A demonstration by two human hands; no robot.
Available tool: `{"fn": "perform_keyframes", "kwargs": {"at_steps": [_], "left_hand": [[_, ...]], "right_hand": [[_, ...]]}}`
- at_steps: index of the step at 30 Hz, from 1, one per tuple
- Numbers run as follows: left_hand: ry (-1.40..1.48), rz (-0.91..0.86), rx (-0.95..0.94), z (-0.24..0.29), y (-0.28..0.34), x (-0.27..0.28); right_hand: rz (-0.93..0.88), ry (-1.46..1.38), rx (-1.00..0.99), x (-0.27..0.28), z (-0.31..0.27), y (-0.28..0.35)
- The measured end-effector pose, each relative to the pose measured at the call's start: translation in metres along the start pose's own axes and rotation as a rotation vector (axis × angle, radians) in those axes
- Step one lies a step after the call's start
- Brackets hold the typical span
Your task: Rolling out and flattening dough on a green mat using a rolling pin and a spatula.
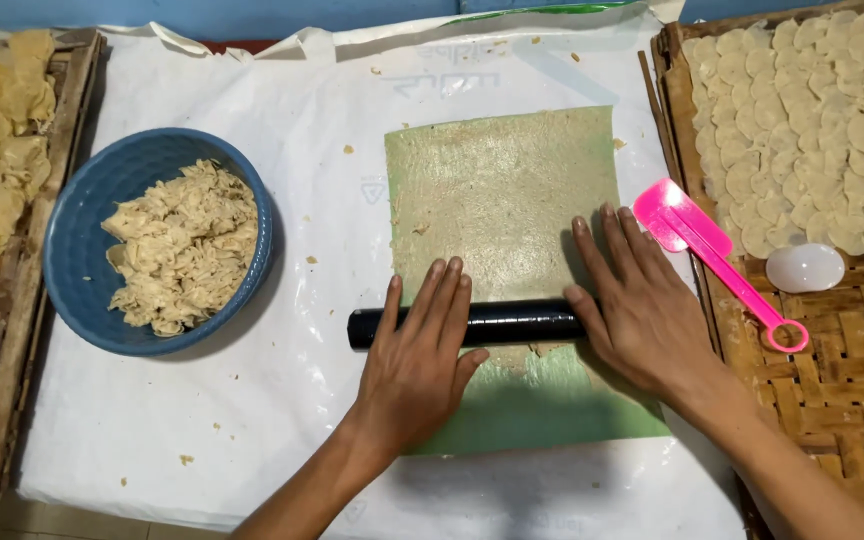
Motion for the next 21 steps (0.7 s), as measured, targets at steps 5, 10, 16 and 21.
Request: {"fn": "perform_keyframes", "kwargs": {"at_steps": [5, 10, 16, 21], "left_hand": [[0.001, -0.007, 0.078, -0.022, -0.042, -0.004], [-0.037, -0.136, 0.227, -0.049, -0.093, -0.01], [-0.008, -0.118, 0.174, -0.027, -0.041, -0.013], [0.091, 0.12, 0.016, 0.008, 0.015, 0.018]], "right_hand": [[0.02, -0.099, -0.028, 0.001, 0.016, -0.038], [0.217, -0.149, -0.041, 0.012, 0.047, -0.071], [0.151, -0.106, -0.035, 0.007, 0.009, -0.026], [0.238, 0.027, 0.051, 0.011, -0.022, 0.022]]}}
Point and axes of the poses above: each hand's wrist, its own y-axis away from the middle knuckle, its own x-axis out of the back of the hand, z = x × y, the point moved 10 cm from there along -y, towards the middle knuckle, and after that the axes turned 11 degrees about x, right-handed, at the moved point
